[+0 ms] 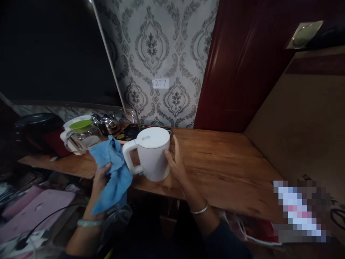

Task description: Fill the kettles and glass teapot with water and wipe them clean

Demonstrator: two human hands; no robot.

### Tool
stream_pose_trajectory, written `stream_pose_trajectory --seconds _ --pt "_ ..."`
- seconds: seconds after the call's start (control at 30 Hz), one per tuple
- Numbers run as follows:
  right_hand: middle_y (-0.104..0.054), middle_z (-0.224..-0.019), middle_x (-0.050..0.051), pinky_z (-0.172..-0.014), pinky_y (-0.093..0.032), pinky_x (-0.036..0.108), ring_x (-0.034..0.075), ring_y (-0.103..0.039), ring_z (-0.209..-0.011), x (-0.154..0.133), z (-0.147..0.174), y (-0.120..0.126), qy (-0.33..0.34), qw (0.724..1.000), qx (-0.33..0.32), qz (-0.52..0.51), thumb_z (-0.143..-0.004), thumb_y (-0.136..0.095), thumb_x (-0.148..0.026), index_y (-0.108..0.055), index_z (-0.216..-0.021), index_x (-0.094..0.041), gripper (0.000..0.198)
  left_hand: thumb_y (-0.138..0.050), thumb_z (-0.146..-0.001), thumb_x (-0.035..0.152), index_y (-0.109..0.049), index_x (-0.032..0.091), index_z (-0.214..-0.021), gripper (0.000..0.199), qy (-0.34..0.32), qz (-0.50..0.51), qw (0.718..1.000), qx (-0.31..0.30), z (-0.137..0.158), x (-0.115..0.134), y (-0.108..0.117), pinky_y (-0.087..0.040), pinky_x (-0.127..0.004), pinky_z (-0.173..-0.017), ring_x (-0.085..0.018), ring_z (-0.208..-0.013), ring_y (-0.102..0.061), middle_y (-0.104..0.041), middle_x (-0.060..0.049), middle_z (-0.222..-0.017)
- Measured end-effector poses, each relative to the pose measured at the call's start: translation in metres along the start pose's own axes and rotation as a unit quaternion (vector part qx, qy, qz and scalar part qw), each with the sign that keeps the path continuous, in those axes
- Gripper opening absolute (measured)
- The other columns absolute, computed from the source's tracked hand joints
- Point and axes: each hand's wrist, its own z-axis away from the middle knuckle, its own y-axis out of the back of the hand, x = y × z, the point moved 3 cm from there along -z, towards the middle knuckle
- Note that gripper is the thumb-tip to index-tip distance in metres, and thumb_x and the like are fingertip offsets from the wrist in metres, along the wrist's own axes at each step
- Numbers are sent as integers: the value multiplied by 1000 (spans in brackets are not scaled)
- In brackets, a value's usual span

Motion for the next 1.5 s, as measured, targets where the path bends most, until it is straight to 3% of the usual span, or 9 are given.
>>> stream_pose_trajectory --seconds 0.1,0.2,0.47,0.63,0.73,1.0,1.2,1.37,1.5 --pt "-34 -160 13 -112 -41 50 28 -41 -143 10 16 -4 -74 993 -62 -61 -90 -55 -60 -22 -157 -25 83 -82 -54 45 -66 19 -103 58 21 54 998 -28 -11 -10 -30 -60 -35 -77 -22 -84 -70 -73 -4 -91" --pt "-34 -160 12 -110 -44 48 28 -44 -140 12 18 -4 -98 988 -86 -87 -84 -61 -64 -22 -157 -25 91 -84 -56 44 -66 18 -103 57 -13 5 1000 -17 -13 -17 -38 -57 -34 -86 -22 -91 -69 -73 -3 -95" --pt "-45 -155 6 -121 -29 45 24 -37 -146 13 3 15 -92 989 -44 -103 -88 -47 -71 -45 -147 -24 76 -80 -61 47 -67 16 -92 45 -42 -102 992 -56 39 -18 -59 -56 -42 -86 -28 -90 -70 -74 -6 -89" --pt "-57 -145 5 -112 -43 47 26 -51 -134 19 -1 28 -108 985 -29 -133 -89 -42 -74 -55 -139 -25 72 -77 -66 47 -68 18 -78 34 -63 -95 988 -101 80 -16 -99 -59 -39 -75 -24 -74 -71 -73 -4 -75" --pt "-62 -139 7 -111 -44 49 26 -55 -130 26 -4 34 -113 982 -15 -151 -90 -41 -73 -60 -134 -22 70 -76 -67 48 -67 17 -79 34 -70 -77 989 -101 95 -17 -119 -59 -39 -79 -24 -78 -72 -74 -6 -80" --pt "-70 -126 7 -111 -43 44 26 -60 -125 53 -16 54 -162 965 35 -203 -87 -42 -76 -69 -116 -19 70 -73 -72 56 -65 18 -90 43 -78 -48 987 -134 114 -31 -162 -58 -42 -85 -27 -91 -71 -74 -10 -91" --pt "-73 -121 9 -104 -49 46 30 -63 -120 44 -21 78 -198 957 66 -202 -79 -52 -79 -69 -117 -20 72 -70 -79 49 -67 20 -98 35 -114 4 972 -203 117 -29 -195 -57 -43 -87 -26 -91 -71 -74 -10 -96" --pt "-64 -135 9 -99 -49 43 27 -61 -121 16 11 93 -149 967 135 -153 -88 -49 -69 -62 -128 -23 62 -76 -72 41 -69 19 -79 24 -114 5 968 -223 107 -32 -190 -57 -33 -69 -20 -71 -67 -72 -4 -77" --pt "-73 -113 7 -86 -53 36 24 -67 -104 -2 50 88 -107 972 190 -82 -91 -53 -57 -68 -113 -23 43 -78 -71 40 -70 18 -78 25 -98 -12 987 -125 96 -50 -151 -55 -33 -70 -20 -71 -67 -71 -4 -75"
